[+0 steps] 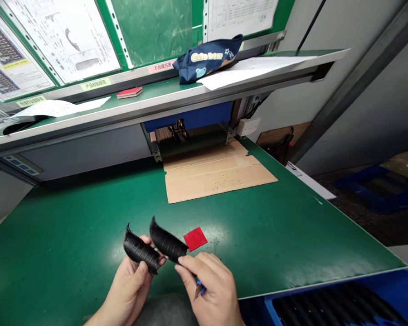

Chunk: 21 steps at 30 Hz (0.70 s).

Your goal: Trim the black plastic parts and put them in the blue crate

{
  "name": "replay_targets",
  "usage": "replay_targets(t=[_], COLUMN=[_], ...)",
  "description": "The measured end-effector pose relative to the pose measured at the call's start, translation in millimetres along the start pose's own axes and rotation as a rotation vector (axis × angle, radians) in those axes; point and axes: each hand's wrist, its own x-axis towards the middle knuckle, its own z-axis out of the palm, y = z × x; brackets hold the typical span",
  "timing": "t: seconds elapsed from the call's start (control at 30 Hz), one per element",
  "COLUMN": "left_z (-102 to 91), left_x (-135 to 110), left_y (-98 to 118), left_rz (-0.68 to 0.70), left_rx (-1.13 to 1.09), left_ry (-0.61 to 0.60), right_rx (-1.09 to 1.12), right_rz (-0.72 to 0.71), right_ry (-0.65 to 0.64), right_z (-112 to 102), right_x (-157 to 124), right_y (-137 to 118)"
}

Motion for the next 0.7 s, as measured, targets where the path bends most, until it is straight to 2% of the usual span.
replay_targets(t=[0.13,0.3,0.37,0.43,0.53,0.6,0.7], left_z=[1.7,7.2,8.7,10.5,12.6,12.3,7.9], left_x=[4,9,10,10,9,8,6], left_y=[4,6,5,5,4,2,1], left_rz=[-0.187,-0.394,-0.394,-0.365,-0.33,-0.28,-0.181], left_rx=[-0.311,-0.507,-0.507,-0.485,-0.427,-0.323,-0.058], left_ry=[-0.016,0.021,0.043,0.08,0.113,0.109,0.082], right_rx=[-0.067,-0.125,-0.071,-0.026,-0.028,-0.032,0.027], right_rz=[0.05,-0.002,0.001,-0.014,-0.1,-0.113,-0.066], right_ry=[-0.019,-0.26,-0.291,-0.257,-0.252,-0.252,-0.172], right_z=[1,13,17,19,21,20,14], right_x=[0,-2,-3,-2,-1,0,4], right_y=[11,10,6,2,-1,-2,0])
